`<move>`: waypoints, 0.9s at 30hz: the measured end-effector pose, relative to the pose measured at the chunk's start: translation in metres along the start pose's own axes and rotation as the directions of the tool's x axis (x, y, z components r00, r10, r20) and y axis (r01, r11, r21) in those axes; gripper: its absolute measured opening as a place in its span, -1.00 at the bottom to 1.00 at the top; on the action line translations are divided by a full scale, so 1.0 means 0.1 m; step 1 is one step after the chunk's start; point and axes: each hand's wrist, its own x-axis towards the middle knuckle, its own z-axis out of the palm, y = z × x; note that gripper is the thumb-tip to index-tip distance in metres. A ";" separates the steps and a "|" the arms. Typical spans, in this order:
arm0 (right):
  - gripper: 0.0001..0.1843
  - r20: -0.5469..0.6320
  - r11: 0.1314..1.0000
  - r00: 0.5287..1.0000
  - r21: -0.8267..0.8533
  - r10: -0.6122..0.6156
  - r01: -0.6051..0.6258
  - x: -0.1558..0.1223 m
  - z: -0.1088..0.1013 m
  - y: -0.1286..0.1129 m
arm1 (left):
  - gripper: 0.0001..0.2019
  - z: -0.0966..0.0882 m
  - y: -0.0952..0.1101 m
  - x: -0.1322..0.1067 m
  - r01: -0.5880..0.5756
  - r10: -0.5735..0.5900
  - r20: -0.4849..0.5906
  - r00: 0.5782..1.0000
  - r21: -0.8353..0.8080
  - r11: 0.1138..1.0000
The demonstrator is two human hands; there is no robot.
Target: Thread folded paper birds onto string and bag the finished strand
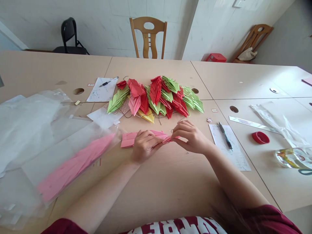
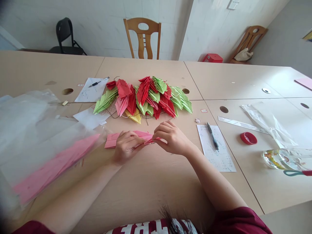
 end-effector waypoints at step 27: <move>-0.77 0.034 0.999 0.999 0.023 0.033 -0.034 0.01 0.02 0.01 | -0.93 -0.01 0.01 0.02 -0.067 0.070 0.033 0.997 -0.084 0.994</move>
